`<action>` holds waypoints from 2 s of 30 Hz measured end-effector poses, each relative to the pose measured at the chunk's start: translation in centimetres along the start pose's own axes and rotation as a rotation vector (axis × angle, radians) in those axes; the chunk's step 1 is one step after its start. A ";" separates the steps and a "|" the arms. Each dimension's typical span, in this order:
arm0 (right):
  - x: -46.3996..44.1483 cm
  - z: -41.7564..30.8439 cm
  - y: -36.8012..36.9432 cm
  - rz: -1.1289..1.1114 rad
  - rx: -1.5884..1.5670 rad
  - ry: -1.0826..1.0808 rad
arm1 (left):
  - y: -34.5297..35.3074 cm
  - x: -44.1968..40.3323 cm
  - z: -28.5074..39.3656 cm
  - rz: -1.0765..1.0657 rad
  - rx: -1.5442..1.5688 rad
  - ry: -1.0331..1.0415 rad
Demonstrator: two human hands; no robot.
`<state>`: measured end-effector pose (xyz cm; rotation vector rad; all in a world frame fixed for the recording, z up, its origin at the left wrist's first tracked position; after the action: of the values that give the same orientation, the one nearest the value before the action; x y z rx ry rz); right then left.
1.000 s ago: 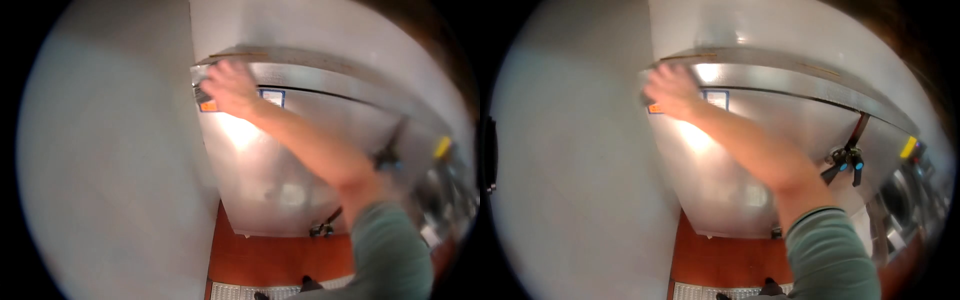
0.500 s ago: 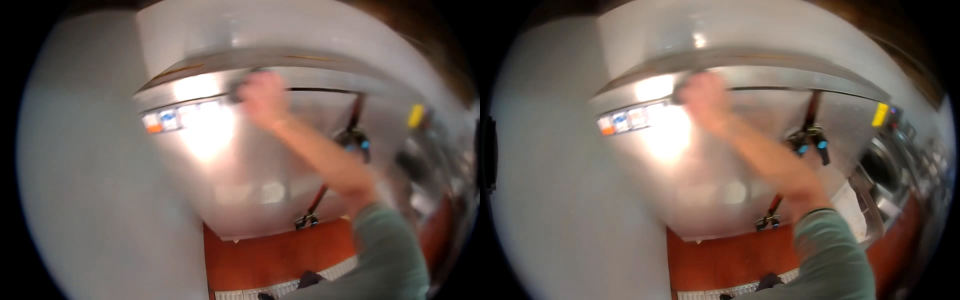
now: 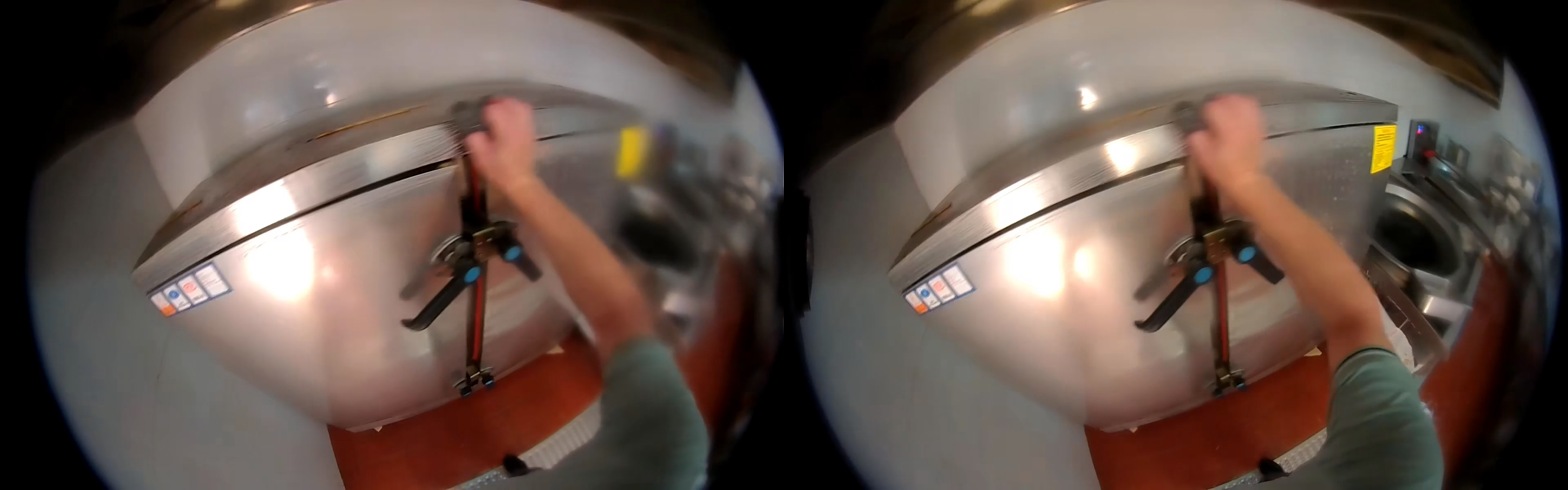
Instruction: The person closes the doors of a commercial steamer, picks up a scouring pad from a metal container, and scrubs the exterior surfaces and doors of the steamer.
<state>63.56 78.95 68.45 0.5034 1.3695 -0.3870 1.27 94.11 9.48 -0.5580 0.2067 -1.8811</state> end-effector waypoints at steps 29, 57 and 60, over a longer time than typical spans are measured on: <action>5.1 32.0 -8.0 -0.077 0.128 0.049 | 30.4 4.6 55.2 0.226 -0.242 0.995; 10.2 55.3 -10.0 -0.026 0.261 0.210 | 30.8 5.0 56.7 0.180 -0.493 0.942; 13.4 59.8 -12.6 -0.240 0.117 0.221 | 32.0 8.4 57.5 0.585 -0.773 1.007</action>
<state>108.32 35.91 61.17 0.4899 1.6348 -0.6245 52.84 81.34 49.26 0.0372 1.6095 -1.2960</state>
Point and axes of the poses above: each hand's wrist, its own x-axis away from the middle knuckle, its own y-axis out of the palm, z = x × y, the point moved 5 cm from there along -x, towards the middle knuckle, and after that the axes turned 9 degrees about x, right-handed, at the moved point
